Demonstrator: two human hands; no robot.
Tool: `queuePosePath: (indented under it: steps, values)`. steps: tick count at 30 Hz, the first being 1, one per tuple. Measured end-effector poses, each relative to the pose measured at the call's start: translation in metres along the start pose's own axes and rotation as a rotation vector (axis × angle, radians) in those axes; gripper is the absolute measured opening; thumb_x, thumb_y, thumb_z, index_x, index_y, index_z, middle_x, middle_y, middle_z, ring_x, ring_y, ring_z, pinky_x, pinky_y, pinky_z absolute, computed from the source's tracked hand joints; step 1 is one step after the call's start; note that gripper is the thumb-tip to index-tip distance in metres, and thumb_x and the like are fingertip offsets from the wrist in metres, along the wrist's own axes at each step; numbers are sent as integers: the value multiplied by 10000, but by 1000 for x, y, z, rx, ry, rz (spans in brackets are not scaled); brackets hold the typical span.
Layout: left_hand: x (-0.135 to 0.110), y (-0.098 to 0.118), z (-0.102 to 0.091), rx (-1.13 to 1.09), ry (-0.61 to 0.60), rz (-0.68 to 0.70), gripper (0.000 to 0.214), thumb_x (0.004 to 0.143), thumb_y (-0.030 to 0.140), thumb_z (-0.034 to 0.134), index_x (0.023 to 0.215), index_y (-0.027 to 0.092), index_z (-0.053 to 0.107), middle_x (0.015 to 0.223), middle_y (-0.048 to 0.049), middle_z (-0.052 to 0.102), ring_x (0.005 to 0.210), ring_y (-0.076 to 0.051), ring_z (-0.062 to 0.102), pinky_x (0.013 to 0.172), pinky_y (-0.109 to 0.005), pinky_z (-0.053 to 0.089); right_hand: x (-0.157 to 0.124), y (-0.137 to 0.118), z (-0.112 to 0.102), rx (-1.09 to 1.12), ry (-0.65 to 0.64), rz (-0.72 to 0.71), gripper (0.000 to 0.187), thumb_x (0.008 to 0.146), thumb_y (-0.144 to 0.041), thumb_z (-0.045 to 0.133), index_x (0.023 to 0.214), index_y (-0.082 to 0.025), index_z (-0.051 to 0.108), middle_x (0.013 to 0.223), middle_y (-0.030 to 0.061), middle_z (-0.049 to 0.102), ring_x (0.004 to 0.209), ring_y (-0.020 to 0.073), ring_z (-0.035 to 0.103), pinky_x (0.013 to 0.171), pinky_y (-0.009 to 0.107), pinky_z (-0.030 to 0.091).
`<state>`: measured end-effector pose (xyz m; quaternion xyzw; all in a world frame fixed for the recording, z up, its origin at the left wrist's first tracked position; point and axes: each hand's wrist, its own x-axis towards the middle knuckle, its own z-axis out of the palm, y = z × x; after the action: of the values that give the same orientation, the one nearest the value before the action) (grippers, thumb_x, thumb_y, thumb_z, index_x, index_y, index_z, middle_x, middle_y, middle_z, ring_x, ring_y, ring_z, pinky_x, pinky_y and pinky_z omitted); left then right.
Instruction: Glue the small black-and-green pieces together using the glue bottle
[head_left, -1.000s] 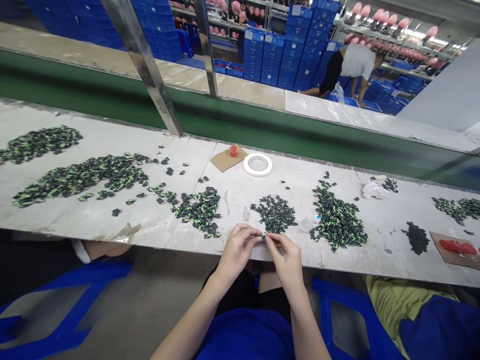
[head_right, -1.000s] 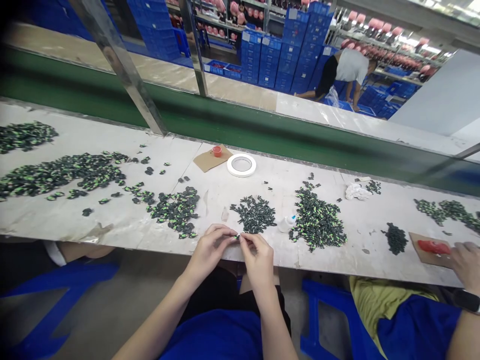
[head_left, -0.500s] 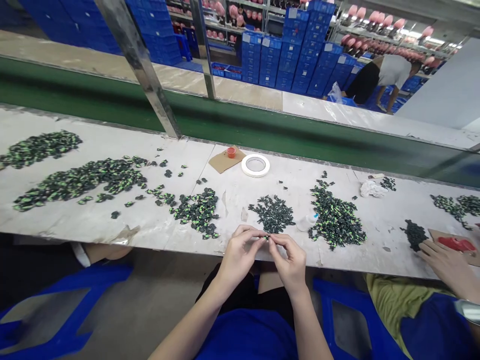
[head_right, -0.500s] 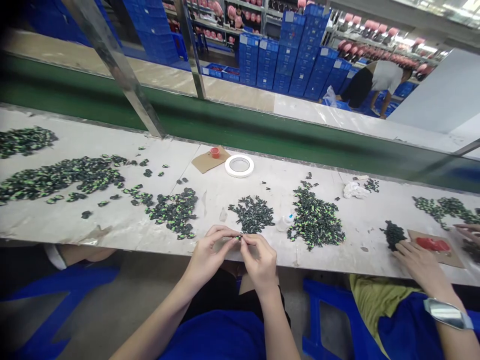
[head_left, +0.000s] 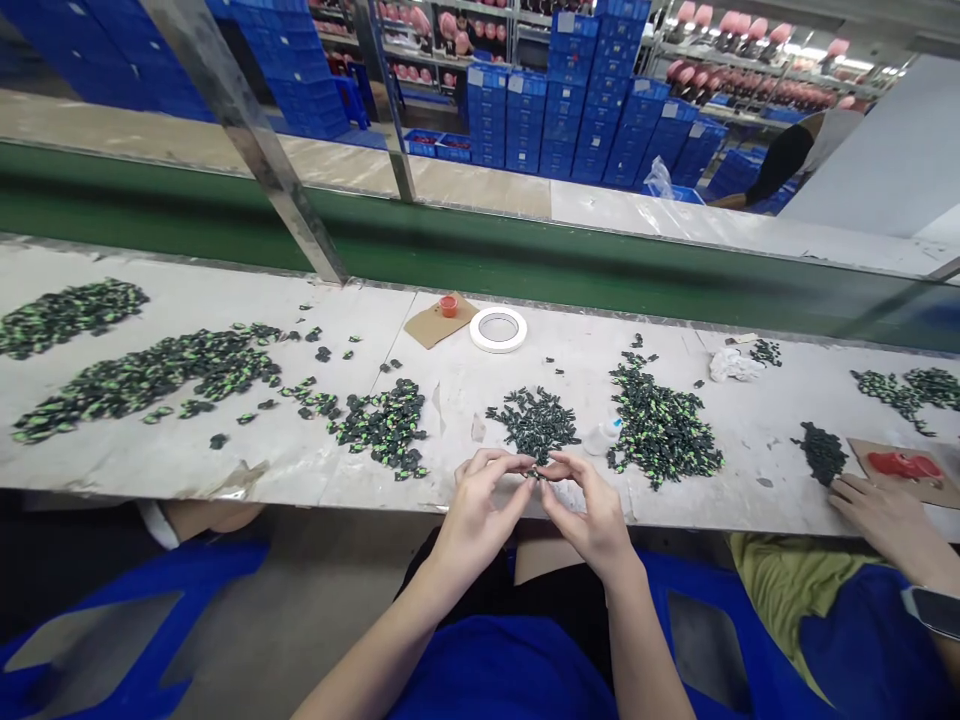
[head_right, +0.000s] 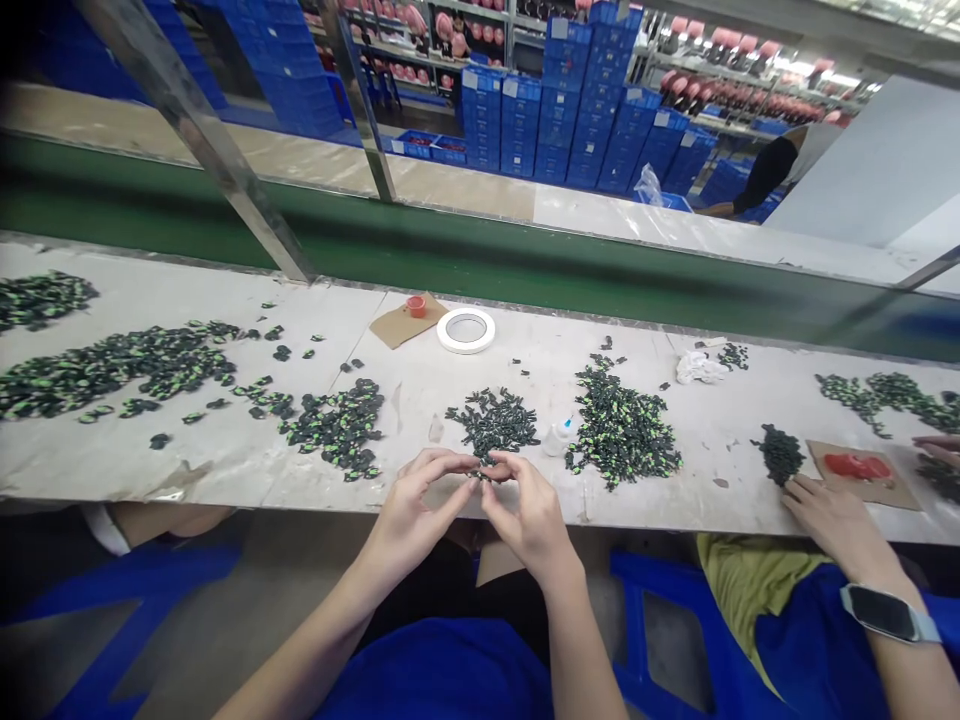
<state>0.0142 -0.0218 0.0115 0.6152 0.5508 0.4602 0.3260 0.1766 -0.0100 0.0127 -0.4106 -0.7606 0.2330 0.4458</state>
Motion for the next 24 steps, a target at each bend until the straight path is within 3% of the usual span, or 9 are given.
queuePosePath:
  steps: [6, 12, 19, 21, 24]
  values:
    - [-5, 9, -1, -160, -54, -105, 214, 788, 243, 640, 994, 219, 693, 982, -64, 696, 889, -203, 696, 830, -341, 537, -3, -3, -1, -37, 47, -66, 279, 813, -133, 595, 1069, -226, 533, 831, 20, 700, 718, 145, 713, 701, 250, 597]
    - [-5, 11, 2, -255, -75, -161, 189, 769, 233, 643, 949, 195, 686, 950, -71, 700, 855, -198, 709, 798, -318, 564, -7, -3, 0, -50, 67, -45, 249, 803, -129, 587, 1027, -229, 544, 805, 14, 689, 695, 142, 703, 661, 237, 590]
    - [-5, 2, 11, -192, -161, -111, 188, 817, 250, 627, 1003, 223, 609, 993, -63, 715, 978, -215, 674, 962, -399, 459, -15, 4, -10, -119, 84, -43, 218, 826, -148, 610, 1032, -215, 587, 812, 21, 712, 696, 147, 708, 682, 257, 595]
    - [-1, -2, 8, -109, -150, -65, 196, 824, 278, 641, 1009, 230, 601, 985, -59, 725, 1021, -231, 651, 998, -431, 412, -18, 14, -21, -169, 148, -17, 154, 839, -187, 623, 991, -210, 617, 815, 27, 720, 691, 152, 700, 674, 269, 591]
    - [10, -16, -10, 105, -31, -36, 237, 832, 291, 639, 1062, 245, 607, 973, -47, 734, 1021, -254, 631, 1016, -500, 352, -20, 38, -45, -317, 402, 139, 116, 860, -290, 618, 908, -194, 661, 807, 49, 712, 698, 171, 676, 683, 308, 572]
